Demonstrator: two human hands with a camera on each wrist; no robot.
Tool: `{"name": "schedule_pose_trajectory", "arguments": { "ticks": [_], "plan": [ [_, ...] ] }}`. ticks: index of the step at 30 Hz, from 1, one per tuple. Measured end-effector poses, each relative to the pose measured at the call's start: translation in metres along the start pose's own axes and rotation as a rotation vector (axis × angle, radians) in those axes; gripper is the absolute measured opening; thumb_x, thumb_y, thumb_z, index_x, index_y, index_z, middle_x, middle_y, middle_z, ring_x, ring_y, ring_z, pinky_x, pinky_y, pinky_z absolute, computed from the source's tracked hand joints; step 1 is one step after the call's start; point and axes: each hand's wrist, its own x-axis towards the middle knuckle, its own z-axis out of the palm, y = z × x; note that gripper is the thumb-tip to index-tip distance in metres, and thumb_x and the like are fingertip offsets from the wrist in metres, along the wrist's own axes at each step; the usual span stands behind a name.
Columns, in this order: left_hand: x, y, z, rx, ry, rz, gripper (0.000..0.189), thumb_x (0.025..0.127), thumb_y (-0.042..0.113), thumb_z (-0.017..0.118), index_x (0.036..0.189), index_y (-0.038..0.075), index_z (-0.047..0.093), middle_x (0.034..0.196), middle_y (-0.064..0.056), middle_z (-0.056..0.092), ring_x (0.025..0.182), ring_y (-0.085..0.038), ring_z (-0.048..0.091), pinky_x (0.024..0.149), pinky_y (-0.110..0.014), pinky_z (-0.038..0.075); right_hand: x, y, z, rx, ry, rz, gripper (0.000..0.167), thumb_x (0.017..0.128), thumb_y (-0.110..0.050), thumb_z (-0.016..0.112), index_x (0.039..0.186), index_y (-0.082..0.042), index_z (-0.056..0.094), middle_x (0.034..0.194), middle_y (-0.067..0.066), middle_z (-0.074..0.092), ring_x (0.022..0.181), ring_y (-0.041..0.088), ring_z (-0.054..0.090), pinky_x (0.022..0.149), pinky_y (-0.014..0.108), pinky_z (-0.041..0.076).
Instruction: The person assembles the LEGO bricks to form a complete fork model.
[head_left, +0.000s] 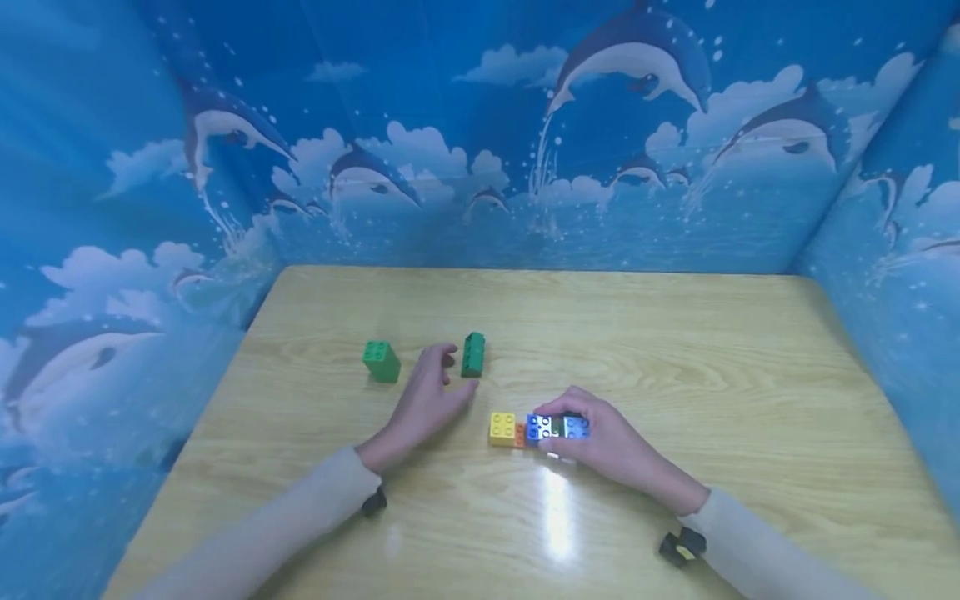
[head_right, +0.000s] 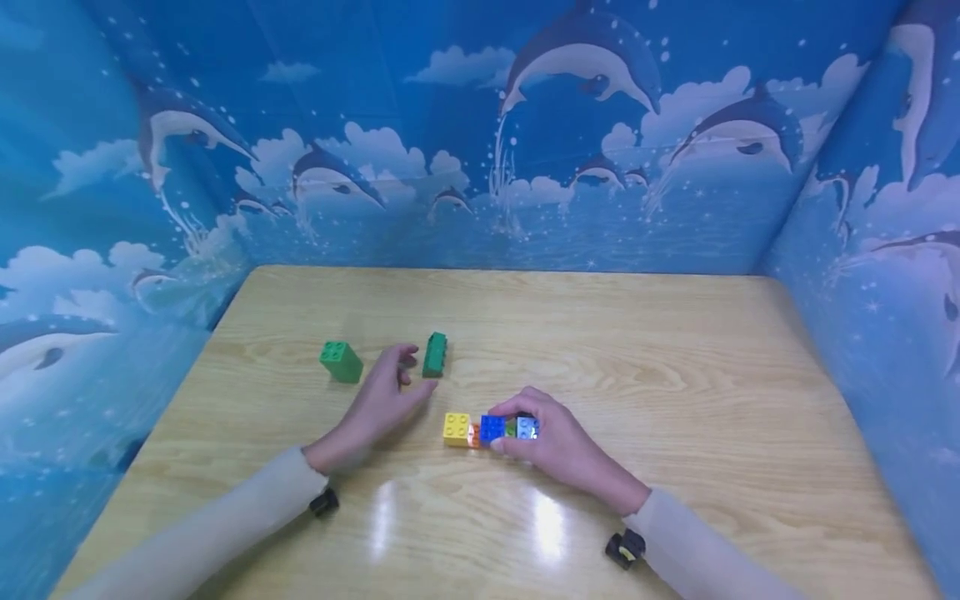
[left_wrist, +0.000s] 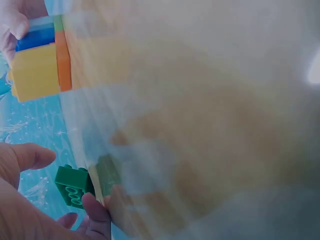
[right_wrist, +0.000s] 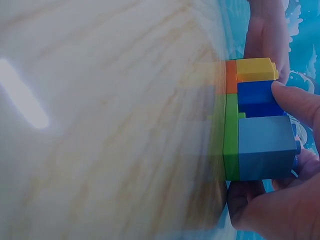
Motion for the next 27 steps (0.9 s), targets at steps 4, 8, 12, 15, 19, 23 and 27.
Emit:
{"name": "schedule_pose_trajectory", "arguments": {
  "ticks": [4, 8, 12, 15, 19, 23, 27],
  "plan": [
    [0.012, 0.000, 0.004, 0.028, 0.007, -0.003, 0.072, 0.096, 0.028, 0.085, 0.153, 0.004, 0.050, 0.132, -0.013, 0.060, 0.112, -0.030, 0.060, 0.092, -0.047, 0.057, 0.000, -0.002, 0.000, 0.009, -0.008, 0.001, 0.039, 0.090, -0.023, 0.092, 0.126, -0.021, 0.078, 0.118, -0.004, 0.069, 0.117, 0.023, 0.063, 0.104, 0.048, 0.050],
    [0.021, 0.001, 0.008, 0.070, 0.018, -0.005, 0.072, 0.094, 0.031, 0.088, 0.149, 0.002, 0.053, 0.127, -0.014, 0.063, 0.115, -0.032, 0.060, 0.095, -0.048, 0.056, 0.000, -0.002, 0.000, 0.009, -0.010, 0.002, 0.039, 0.090, -0.022, 0.092, 0.126, -0.021, 0.078, 0.118, -0.004, 0.069, 0.116, 0.022, 0.063, 0.103, 0.048, 0.050],
    [0.026, 0.005, 0.011, 0.081, 0.038, -0.031, 0.067, 0.092, 0.031, 0.089, 0.144, 0.002, 0.057, 0.123, -0.014, 0.066, 0.117, -0.033, 0.059, 0.099, -0.051, 0.051, 0.000, 0.000, -0.001, -0.002, -0.006, -0.002, 0.038, 0.090, -0.023, 0.092, 0.126, -0.022, 0.078, 0.118, -0.005, 0.069, 0.117, 0.022, 0.063, 0.104, 0.048, 0.050],
    [0.029, 0.006, 0.012, 0.090, 0.046, -0.032, 0.064, 0.091, 0.028, 0.089, 0.143, 0.002, 0.059, 0.120, -0.013, 0.067, 0.117, -0.034, 0.057, 0.102, -0.053, 0.047, -0.001, 0.000, -0.001, -0.002, -0.004, -0.003, 0.038, 0.090, -0.022, 0.092, 0.126, -0.021, 0.078, 0.118, -0.004, 0.069, 0.117, 0.023, 0.063, 0.104, 0.049, 0.050],
    [0.031, 0.006, 0.013, 0.080, 0.048, -0.032, 0.056, 0.091, 0.019, 0.085, 0.139, 0.002, 0.062, 0.117, -0.012, 0.066, 0.116, -0.033, 0.056, 0.104, -0.053, 0.044, -0.001, -0.001, 0.000, -0.007, -0.003, 0.002, 0.038, 0.090, -0.022, 0.092, 0.126, -0.021, 0.079, 0.118, -0.004, 0.069, 0.117, 0.023, 0.063, 0.104, 0.048, 0.051],
    [0.031, 0.006, 0.010, 0.048, 0.044, -0.029, 0.047, 0.092, 0.014, 0.080, 0.135, 0.002, 0.066, 0.116, -0.011, 0.065, 0.112, -0.030, 0.056, 0.098, -0.049, 0.049, 0.000, -0.001, 0.000, -0.010, -0.003, 0.006, 0.038, 0.090, -0.023, 0.092, 0.125, -0.023, 0.079, 0.119, -0.005, 0.070, 0.117, 0.023, 0.064, 0.104, 0.047, 0.051],
    [0.030, 0.005, 0.007, 0.007, 0.026, -0.005, 0.037, 0.099, 0.014, 0.075, 0.133, 0.001, 0.069, 0.112, -0.010, 0.065, 0.103, -0.027, 0.059, 0.090, -0.044, 0.054, 0.000, -0.001, 0.000, 0.001, -0.002, -0.002, 0.039, 0.089, -0.022, 0.092, 0.125, -0.020, 0.079, 0.118, -0.003, 0.070, 0.116, 0.024, 0.063, 0.103, 0.048, 0.052]
  ]
}}
